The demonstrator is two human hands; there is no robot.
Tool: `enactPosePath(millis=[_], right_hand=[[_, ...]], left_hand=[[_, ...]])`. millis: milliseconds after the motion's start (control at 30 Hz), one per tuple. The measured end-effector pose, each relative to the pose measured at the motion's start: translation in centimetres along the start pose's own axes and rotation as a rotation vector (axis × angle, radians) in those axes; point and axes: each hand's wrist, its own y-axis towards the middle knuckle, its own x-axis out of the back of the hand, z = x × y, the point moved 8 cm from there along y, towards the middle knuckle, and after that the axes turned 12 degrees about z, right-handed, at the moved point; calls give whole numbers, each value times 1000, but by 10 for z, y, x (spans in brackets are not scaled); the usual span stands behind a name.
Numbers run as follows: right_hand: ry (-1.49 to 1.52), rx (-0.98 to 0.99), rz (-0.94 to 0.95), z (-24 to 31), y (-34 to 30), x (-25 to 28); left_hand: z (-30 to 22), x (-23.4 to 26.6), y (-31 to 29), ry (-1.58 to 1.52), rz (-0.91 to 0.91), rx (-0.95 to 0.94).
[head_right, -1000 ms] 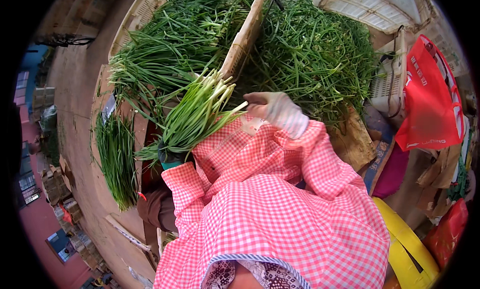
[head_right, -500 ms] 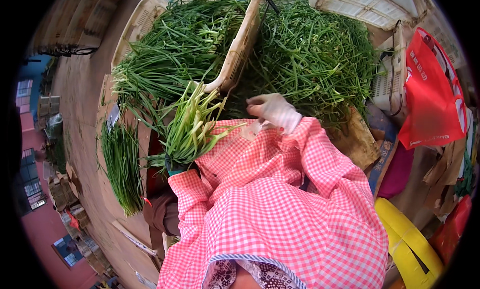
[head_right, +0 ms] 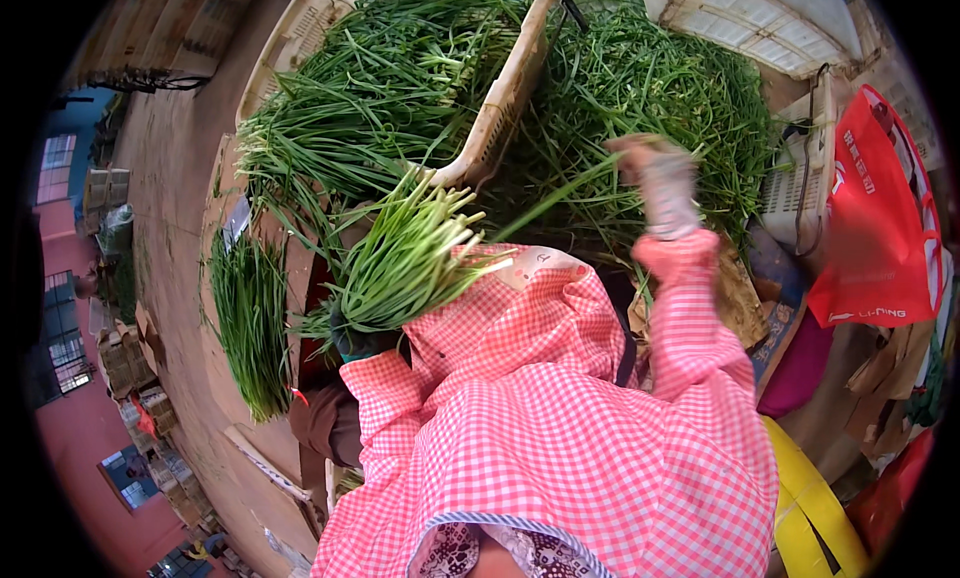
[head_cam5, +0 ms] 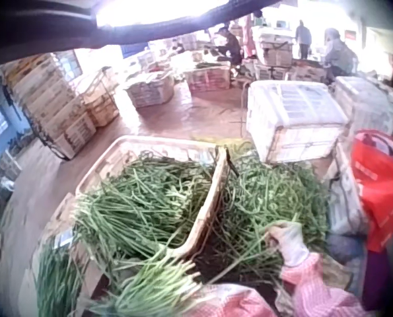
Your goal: The person bundles green onions using red plastic strips and trims the root ends with a large knife. The person sorts through a pile of greens, removes yellowed leaves by hand, and places the trimmed bundles into a plastic crate.
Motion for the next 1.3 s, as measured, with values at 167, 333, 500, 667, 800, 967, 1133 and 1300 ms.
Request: enactPosePath(millis=[167, 333, 500, 667, 800, 967, 1133, 1300], right_hand=[[-1147, -283, 204, -48, 27, 80], [-576, -95, 593, -13, -11, -63], [-349, -122, 924, -21, -50, -190], [-449, 46, 872, -52, -61, -185], [-305, -331, 908, -75, -73, -164], [-629, 23, 743, -50, -53, -130], [-574, 69, 515, -3, -11, -121], [-744, 342, 647, 55, -1, -200]], left_hand=[[-20, 3, -7, 50, 139, 90], [-24, -18, -17, -17, 306, 91], [-29, -5, -32, 213, -137, 38], [-36, 6, -42, 142, -97, -24], [-31, 1, -35, -2, -10, 51], [-34, -7, -27, -58, 121, -47], [-35, -1, -26, -64, 97, -47], [-36, -6, -20, -72, 178, -15]])
